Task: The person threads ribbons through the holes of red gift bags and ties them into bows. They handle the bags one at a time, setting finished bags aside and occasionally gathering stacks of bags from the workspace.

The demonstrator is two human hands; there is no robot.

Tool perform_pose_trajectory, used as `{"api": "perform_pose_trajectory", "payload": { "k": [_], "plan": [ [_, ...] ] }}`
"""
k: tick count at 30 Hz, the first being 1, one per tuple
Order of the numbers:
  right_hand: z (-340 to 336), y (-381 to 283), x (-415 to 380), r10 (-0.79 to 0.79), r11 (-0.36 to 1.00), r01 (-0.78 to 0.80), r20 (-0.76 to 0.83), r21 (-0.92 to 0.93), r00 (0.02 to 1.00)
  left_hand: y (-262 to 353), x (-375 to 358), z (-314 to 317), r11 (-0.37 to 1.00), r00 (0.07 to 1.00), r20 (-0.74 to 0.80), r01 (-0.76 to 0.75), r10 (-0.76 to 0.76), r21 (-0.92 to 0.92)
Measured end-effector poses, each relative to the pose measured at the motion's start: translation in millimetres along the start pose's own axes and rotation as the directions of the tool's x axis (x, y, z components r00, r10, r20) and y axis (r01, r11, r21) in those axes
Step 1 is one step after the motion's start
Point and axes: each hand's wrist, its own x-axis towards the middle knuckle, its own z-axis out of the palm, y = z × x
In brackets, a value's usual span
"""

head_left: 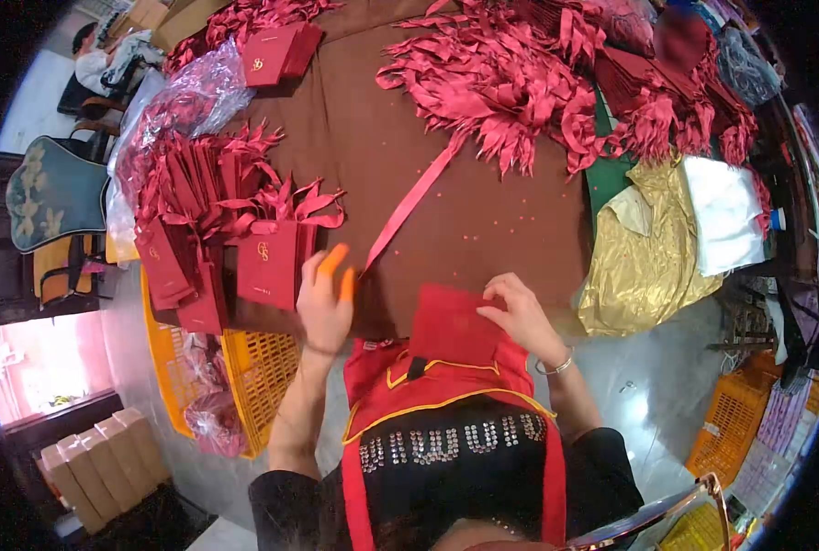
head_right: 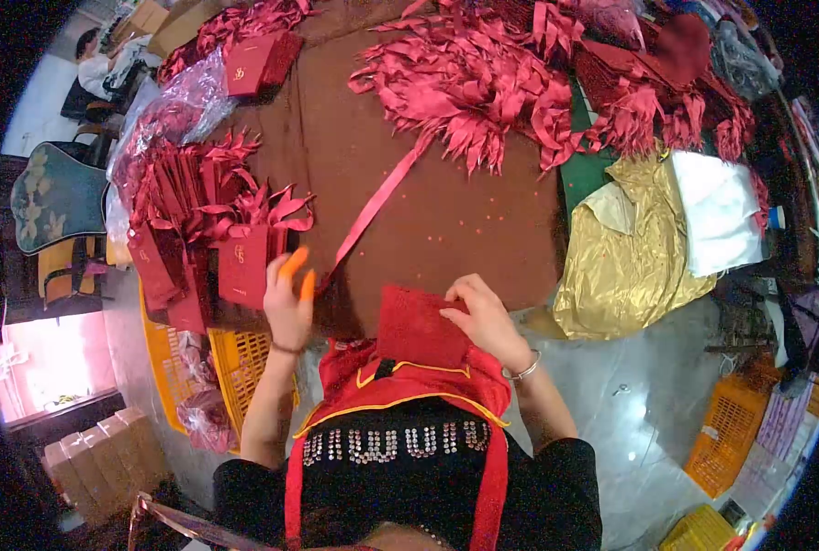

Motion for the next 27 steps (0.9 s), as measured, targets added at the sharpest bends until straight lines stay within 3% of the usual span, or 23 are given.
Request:
{"api": "perform_pose_trajectory", "payload": {
  "k": [2, 3, 4, 6, 8, 9, 10, 14, 16, 17, 18, 20, 22, 24, 25, 26, 27],
  "plan": [
    [7, 2, -2, -0.078, 0.996, 0.078, -0.002, -0.053, 0.997, 7, 35, 23, 0.975, 0.993, 0.040, -0.103, 0.113, -0.198],
    [10, 1, -2, -0.158, 0.982, 0.157, -0.003, -0.103, 0.987, 13, 53, 41, 0.981, 0.990, 0.107, -0.068, 0.089, -0.181],
    [12, -2, -3, -0.160, 0.982, 0.158, -0.009, -0.108, 0.987, 13, 73, 67, 0.964, 0.983, 0.053, -0.159, 0.173, -0.211],
    [14, -7, -5, -0.142, 0.968, 0.139, 0.003, -0.208, 0.990, 16, 106, 124, 0.978, 0.988, 0.023, -0.149, 0.154, -0.149],
    [12, -7, -9, -0.137, 0.971, 0.131, -0.018, -0.202, 0.990, 22, 127, 163, 0.985, 0.990, 0.015, -0.135, 0.138, -0.104],
    [11, -6, -12, -0.118, 0.982, 0.110, -0.046, -0.154, 0.992, 25, 134, 176, 0.994, 0.994, 0.019, -0.106, 0.106, 0.005],
    [11, -5, -15, -0.098, 0.990, 0.090, -0.072, -0.104, 0.993, 26, 137, 186, 0.990, 0.997, 0.020, -0.075, 0.074, 0.116],
    [10, 4, -20, -0.056, 0.998, 0.052, -0.135, -0.035, 0.989, 17, 140, 192, 0.991, 0.996, 0.075, -0.047, 0.037, 0.123],
    [7, 3, -16, -0.007, 0.999, 0.012, -0.125, 0.041, 0.992, 12, 136, 176, 0.976, 0.994, 0.070, 0.093, -0.081, -0.196],
    [7, 5, -14, -0.008, 0.999, 0.014, -0.118, 0.046, 0.993, -1, 133, 178, 0.942, 0.997, 0.028, 0.078, -0.073, -0.326],
    [6, 8, -12, -0.054, 0.997, 0.059, -0.103, 0.049, 0.993, -3, 131, 167, 0.944, 0.996, 0.028, 0.084, -0.079, -0.319],
    [7, 10, -3, -0.091, 0.993, 0.096, -0.086, 0.065, 0.992, 8, 123, 127, 0.691, 0.986, 0.114, 0.167, -0.121, -0.704],
    [5, 12, 7, -0.163, 0.982, 0.166, -0.047, 0.087, 0.986, 21, 110, 86, 0.563, 0.928, 0.340, 0.364, -0.151, -0.742],
    [3, 13, 14, -0.098, 0.983, 0.099, -0.016, 0.157, 0.995, 35, 83, 63, 0.611, 0.928, 0.361, 0.337, -0.090, -0.716],
    [4, 14, 18, -0.114, 0.978, 0.107, 0.027, 0.182, 0.993, 42, 71, 53, 0.802, 0.925, 0.371, 0.154, 0.088, -0.576],
    [5, 14, 20, -0.133, 0.971, 0.116, 0.072, 0.207, 0.988, 46, 59, 47, 0.909, 0.874, 0.413, -0.070, 0.254, -0.411],
    [3, 6, 20, -0.009, 0.953, -0.040, 0.161, 0.300, 0.987, 44, 46, 48, 0.897, 0.835, 0.430, -0.156, 0.343, -0.413]
  ]
}}
